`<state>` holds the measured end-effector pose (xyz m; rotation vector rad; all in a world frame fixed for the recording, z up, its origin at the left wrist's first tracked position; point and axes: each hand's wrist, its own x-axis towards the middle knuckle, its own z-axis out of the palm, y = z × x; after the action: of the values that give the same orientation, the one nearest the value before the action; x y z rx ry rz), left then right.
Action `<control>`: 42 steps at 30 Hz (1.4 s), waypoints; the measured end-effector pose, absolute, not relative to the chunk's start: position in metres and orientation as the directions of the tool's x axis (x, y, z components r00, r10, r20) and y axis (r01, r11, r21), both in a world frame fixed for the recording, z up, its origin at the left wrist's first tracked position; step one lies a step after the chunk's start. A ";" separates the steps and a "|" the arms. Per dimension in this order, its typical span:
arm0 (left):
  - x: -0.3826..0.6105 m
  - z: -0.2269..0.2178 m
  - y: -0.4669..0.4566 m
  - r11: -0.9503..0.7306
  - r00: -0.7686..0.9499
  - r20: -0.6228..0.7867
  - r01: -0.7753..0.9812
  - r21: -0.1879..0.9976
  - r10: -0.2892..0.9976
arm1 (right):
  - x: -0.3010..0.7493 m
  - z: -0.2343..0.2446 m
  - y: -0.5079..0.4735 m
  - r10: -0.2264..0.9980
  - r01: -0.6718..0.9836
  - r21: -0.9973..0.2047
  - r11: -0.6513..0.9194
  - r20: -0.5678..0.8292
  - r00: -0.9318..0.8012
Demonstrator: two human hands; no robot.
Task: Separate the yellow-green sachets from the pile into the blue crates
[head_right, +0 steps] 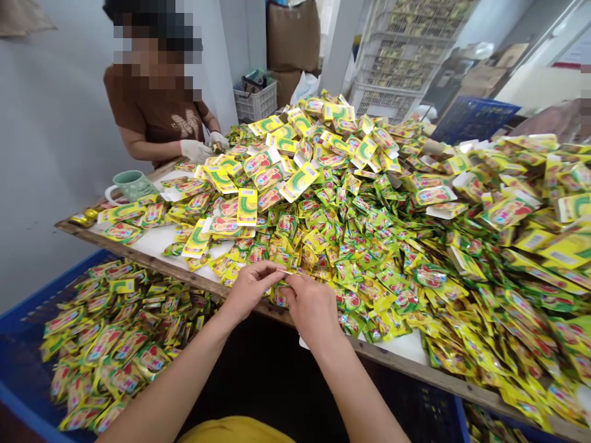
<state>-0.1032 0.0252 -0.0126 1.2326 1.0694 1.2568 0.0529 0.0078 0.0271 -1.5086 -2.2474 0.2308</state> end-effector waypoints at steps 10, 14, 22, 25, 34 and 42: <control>-0.102 -0.012 0.023 -0.053 0.062 0.064 -0.166 0.985 0.996 | 0.057 0.030 0.013 0.928 0.835 -0.428 0.345 0.022 -0.372; -0.102 -0.012 0.021 -0.055 0.080 0.071 -0.186 0.981 0.994 | 0.069 0.026 0.005 0.970 0.553 -0.799 0.238 0.164 -0.181; -0.103 -0.022 0.027 -0.060 0.034 0.067 -0.161 0.985 0.997 | 0.068 0.017 0.022 0.992 0.100 -0.989 -0.112 -0.116 -0.042; -0.103 -0.021 0.030 -0.109 0.049 0.114 -0.107 0.988 0.992 | 0.066 0.014 0.026 0.995 0.099 -0.991 -0.091 -0.096 -0.041; -0.115 -0.023 0.038 -0.415 0.173 0.405 0.018 0.910 0.898 | 0.078 0.010 0.025 0.982 0.299 -0.948 0.113 0.061 -0.178; -0.116 -0.030 0.025 -0.504 0.203 0.482 0.072 0.861 0.852 | 0.071 -0.001 0.008 0.841 0.554 -0.639 0.534 0.466 -0.273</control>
<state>-0.1164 0.0252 -0.0302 1.7579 0.8689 1.3709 0.0711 0.0082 -0.0012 -1.1332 -1.9649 0.4513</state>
